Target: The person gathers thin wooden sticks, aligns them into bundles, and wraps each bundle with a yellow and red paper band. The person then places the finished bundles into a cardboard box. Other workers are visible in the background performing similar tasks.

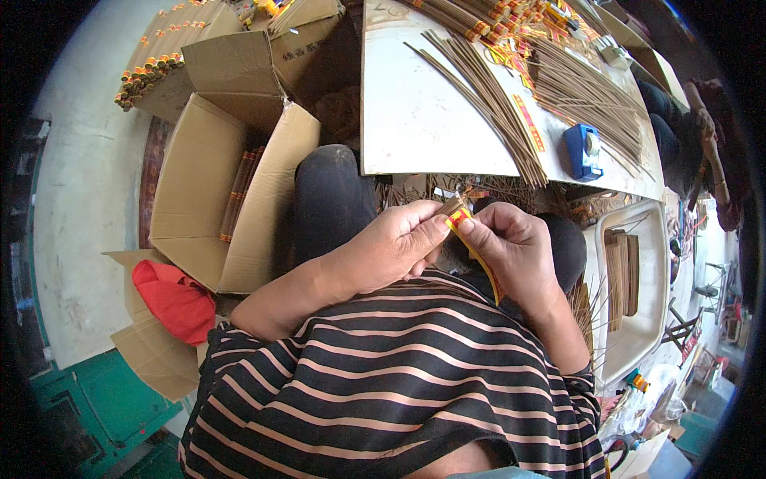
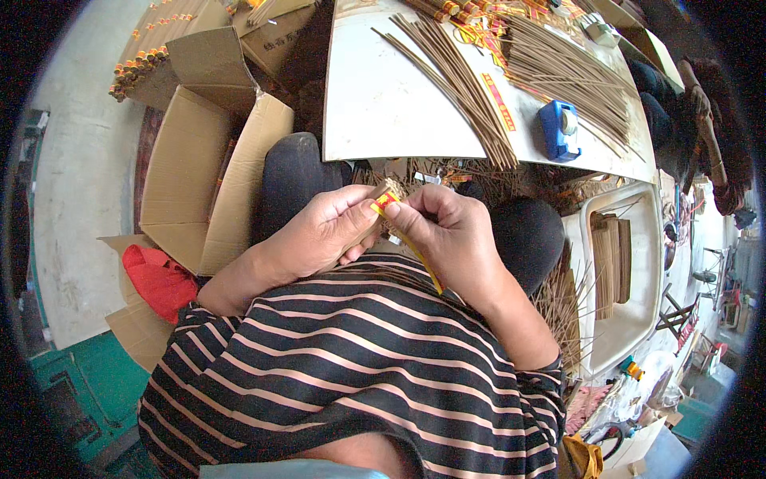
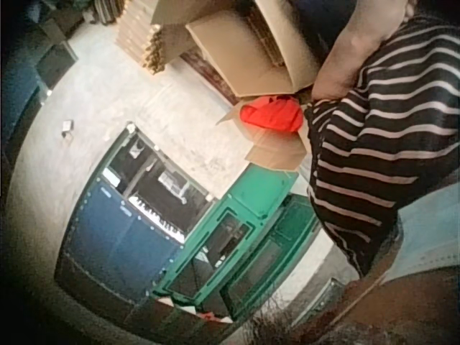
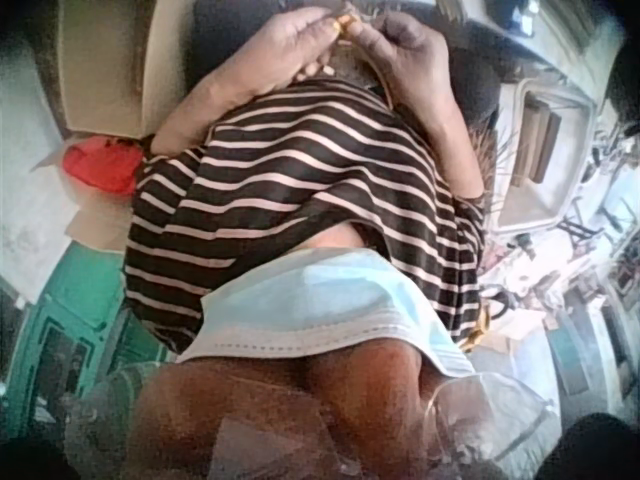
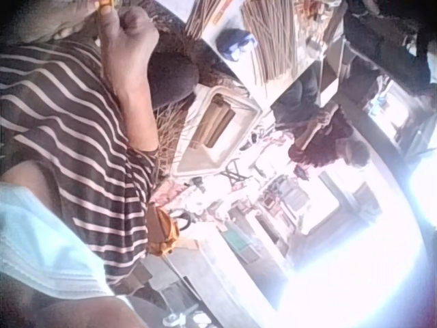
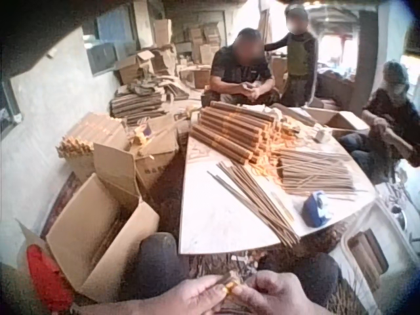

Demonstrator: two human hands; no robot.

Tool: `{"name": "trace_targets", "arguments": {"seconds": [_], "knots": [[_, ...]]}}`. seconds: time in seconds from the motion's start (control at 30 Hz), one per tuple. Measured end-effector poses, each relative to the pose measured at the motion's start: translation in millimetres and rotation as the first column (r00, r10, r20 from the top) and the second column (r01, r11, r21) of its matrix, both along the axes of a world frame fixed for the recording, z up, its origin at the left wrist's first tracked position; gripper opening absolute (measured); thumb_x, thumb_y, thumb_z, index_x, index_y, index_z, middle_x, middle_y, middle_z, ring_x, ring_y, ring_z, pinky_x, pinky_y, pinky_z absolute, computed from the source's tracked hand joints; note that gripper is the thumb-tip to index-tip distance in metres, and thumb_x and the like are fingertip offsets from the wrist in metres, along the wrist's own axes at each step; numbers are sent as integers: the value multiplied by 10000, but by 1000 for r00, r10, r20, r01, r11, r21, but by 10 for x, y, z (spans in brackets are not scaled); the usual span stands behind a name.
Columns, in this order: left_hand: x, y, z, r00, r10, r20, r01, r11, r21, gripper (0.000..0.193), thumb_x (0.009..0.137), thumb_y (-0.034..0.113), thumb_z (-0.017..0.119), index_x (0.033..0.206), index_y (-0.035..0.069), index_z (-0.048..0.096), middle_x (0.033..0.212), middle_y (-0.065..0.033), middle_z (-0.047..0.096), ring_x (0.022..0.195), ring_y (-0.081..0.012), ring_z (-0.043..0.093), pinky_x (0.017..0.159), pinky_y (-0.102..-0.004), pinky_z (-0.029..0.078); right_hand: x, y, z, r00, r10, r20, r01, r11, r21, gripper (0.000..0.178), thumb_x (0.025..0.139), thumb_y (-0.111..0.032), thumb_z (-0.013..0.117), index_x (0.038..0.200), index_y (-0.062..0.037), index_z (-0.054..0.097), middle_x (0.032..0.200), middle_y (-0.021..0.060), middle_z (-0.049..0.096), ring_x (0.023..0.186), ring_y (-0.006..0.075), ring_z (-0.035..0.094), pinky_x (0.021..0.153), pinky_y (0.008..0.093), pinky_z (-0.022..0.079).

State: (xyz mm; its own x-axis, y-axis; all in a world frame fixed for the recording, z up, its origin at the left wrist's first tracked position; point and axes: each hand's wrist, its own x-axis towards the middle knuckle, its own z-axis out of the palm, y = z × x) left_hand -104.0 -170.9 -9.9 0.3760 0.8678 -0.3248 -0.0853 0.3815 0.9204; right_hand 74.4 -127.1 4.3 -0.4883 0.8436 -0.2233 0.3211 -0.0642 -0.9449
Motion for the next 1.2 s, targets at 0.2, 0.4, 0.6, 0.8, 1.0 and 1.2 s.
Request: {"name": "trace_targets", "arguments": {"seconds": [0.2,0.4,0.6,0.8,1.0,1.2], "knots": [[17,-29,3,999,-19,-45,20,1000,5,345,970,276,351,1166,8,446,678,20,449,550,-24,401,472,-153,349,-15,6,96,993,3,117,-11,997,70,240,819,-197,650,754,30,610,572,22,541,543,48,452,476,223,405],[46,-59,28,996,-17,-91,20,999,30,340,972,283,336,1140,10,449,690,16,451,570,-35,410,498,-165,369,-18,4,99,993,3,120,1,999,-35,252,826,-214,648,755,21,591,631,-16,541,570,31,450,483,177,385],[27,-67,20,997,-24,-77,25,1000,13,361,970,321,328,1087,8,464,694,10,439,595,-53,424,532,-181,391,-51,-12,45,989,-50,138,49,999,6,274,807,-225,663,741,36,613,570,39,548,538,64,463,472,234,410],[27,-69,25,996,-32,-85,40,995,96,431,956,407,322,1036,13,478,674,10,433,562,-49,413,490,-183,378,-75,-33,85,986,-54,159,45,997,58,280,805,-235,669,730,26,602,582,16,539,544,55,451,463,221,394],[42,-62,7,997,-15,-74,20,998,56,387,958,381,333,948,27,490,642,15,439,539,-41,418,475,-163,372,-35,-25,106,984,-45,175,38,998,43,283,789,-238,686,719,25,608,555,33,529,537,58,446,459,234,400],[50,-55,9,1000,-22,-11,22,1000,17,355,969,342,319,885,37,479,643,14,456,520,-30,415,451,-148,366,21,-32,64,991,-39,129,35,999,32,297,776,-247,701,696,19,596,557,16,518,538,56,436,460,233,395]]}}
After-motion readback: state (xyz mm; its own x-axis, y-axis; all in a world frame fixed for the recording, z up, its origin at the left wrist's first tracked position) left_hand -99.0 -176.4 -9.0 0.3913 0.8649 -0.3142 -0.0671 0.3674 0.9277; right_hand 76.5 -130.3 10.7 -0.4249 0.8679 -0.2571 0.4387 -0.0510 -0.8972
